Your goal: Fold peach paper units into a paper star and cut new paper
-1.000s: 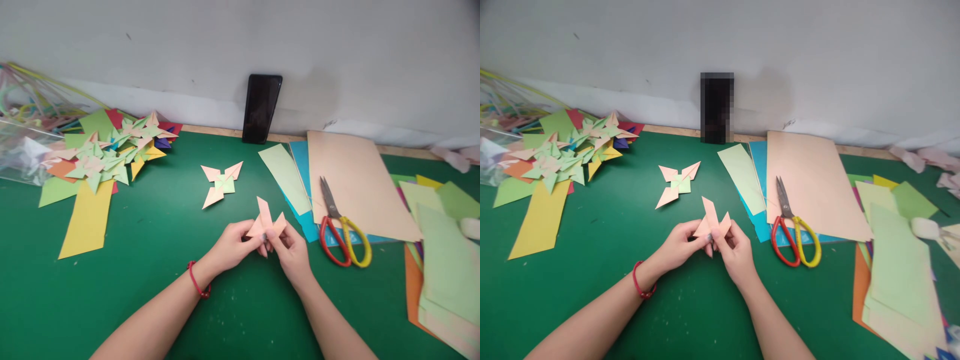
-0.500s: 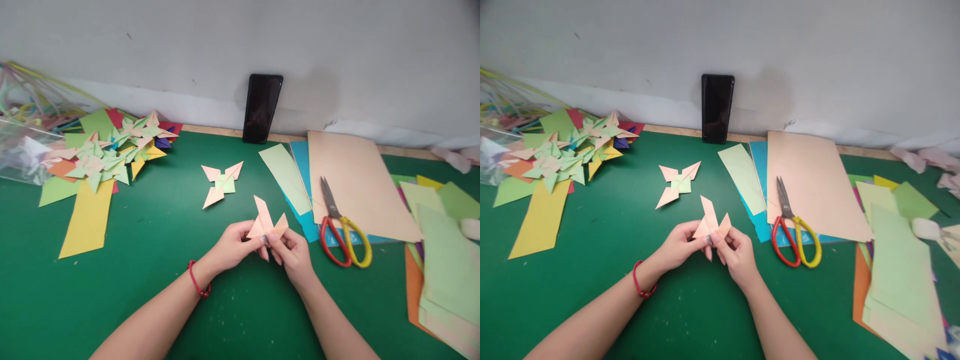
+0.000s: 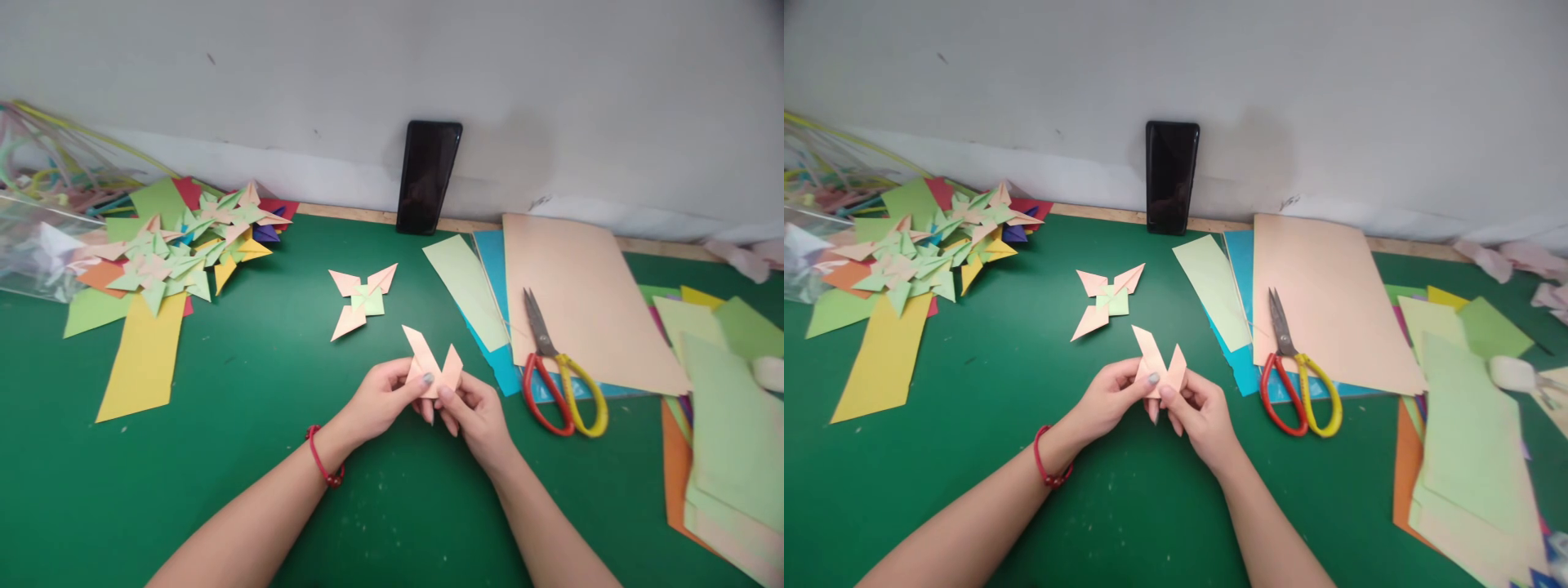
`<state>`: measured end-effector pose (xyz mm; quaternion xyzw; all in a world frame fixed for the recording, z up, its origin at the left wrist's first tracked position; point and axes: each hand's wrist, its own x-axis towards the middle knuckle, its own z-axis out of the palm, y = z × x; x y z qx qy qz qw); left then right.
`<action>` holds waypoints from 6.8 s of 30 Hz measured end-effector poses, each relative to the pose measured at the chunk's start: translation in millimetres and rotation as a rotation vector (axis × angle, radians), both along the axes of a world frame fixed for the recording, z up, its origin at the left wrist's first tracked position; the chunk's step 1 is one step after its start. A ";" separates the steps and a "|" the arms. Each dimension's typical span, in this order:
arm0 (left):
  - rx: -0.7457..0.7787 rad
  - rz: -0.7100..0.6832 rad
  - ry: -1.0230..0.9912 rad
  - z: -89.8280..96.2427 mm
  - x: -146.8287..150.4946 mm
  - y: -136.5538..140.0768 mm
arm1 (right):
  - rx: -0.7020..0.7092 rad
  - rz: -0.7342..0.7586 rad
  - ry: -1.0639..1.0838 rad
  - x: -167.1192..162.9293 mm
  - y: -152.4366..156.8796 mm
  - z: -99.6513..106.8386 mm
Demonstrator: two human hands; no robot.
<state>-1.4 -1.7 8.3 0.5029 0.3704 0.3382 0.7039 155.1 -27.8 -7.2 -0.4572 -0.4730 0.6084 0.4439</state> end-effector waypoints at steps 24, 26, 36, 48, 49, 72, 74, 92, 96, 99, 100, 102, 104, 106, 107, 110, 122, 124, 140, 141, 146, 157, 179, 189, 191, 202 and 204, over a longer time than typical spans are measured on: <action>-0.092 -0.055 -0.085 0.0 -1.8 0.4 | -0.035 0.050 0.060 0.2 -1.9 -4.0; -0.111 -0.080 -0.091 -0.4 -2.3 0.2 | -0.031 0.076 0.053 0.4 -1.6 -2.8; -0.111 -0.082 -0.055 1.0 -3.1 -0.1 | -0.039 0.085 -0.019 -0.5 -0.1 6.5; -0.137 0.057 0.014 -5.8 -3.5 0.5 | -0.087 0.086 -0.083 4.8 -0.7 2.5; -0.138 0.072 0.006 -5.0 -3.5 1.1 | -0.092 0.091 -0.077 4.7 -0.6 2.8; -0.275 0.304 -0.310 -3.9 -2.8 7.4 | -0.200 0.105 0.053 3.7 -0.9 1.4; -0.283 0.361 -0.373 -5.9 -3.9 8.8 | -0.202 0.042 0.125 3.0 -1.3 -0.4; 0.015 0.080 -0.049 -4.9 0.4 -1.6 | 0.100 -0.344 -0.002 -2.2 2.3 -9.9; -0.025 0.130 -0.088 -7.0 0.6 1.6 | 0.139 -0.334 -0.058 -2.1 2.8 -7.3; -0.046 0.106 -0.138 -8.6 1.0 2.9 | 0.127 -0.337 -0.046 -1.1 2.9 -8.2; -0.063 0.090 -0.171 -9.1 1.0 3.0 | 0.129 -0.328 -0.035 -0.9 2.9 -8.2; -0.107 0.056 -0.233 -9.5 0.8 2.8 | 0.153 -0.283 -0.014 -1.0 3.1 -7.0; -0.138 0.039 -0.233 -8.2 0.3 2.8 | 0.188 -0.234 -0.019 -1.6 3.9 -4.0; -0.150 0.057 -0.184 -5.9 -0.5 3.1 | 0.218 -0.201 -0.043 -2.2 5.1 -0.3; -0.153 0.072 -0.163 -4.9 -0.9 3.3 | 0.228 -0.189 -0.054 -2.5 5.6 1.3; -0.160 0.120 -0.162 -5.0 -2.5 3.9 | 0.241 -0.154 -0.066 -2.3 6.5 3.9; -0.047 0.121 0.007 -6.1 0.1 -0.7 | -0.032 -0.175 -0.017 -3.1 0.3 -1.2; 0.034 0.120 0.111 -4.5 2.4 -3.4 | -0.026 -0.177 -0.022 -4.8 0.0 1.5; 0.200 0.164 0.381 -2.0 3.9 -7.0 | 0.074 -0.181 -0.216 -6.2 -1.5 -3.1; 0.194 0.171 0.383 -2.2 3.7 -6.9 | 0.069 -0.181 -0.215 -5.9 -1.6 -3.0; 0.039 0.309 0.271 -5.0 1.4 -2.2 | 0.094 -0.194 -0.226 -2.9 -2.4 -0.4; -0.062 0.412 0.133 -4.5 -1.0 4.1 | 0.592 -0.037 -0.544 1.3 2.9 -1.5; 0.013 0.248 0.196 -6.7 2.1 1.2 | 0.459 -0.235 -0.508 6.3 7.5 -3.1; 0.037 0.194 0.181 -9.4 2.5 -1.1 | 0.387 -0.237 -0.546 2.3 9.7 -1.5; 0.048 0.193 0.187 -9.2 2.7 -1.2 | 0.375 -0.249 -0.538 1.7 9.8 -1.7; 0.114 0.151 0.211 -5.4 3.4 -2.5 | 0.269 -0.297 -0.424 3.2 6.3 -8.4; 0.118 0.145 0.201 -4.4 3.2 -2.5 | 0.271 -0.319 -0.406 3.2 5.8 -8.9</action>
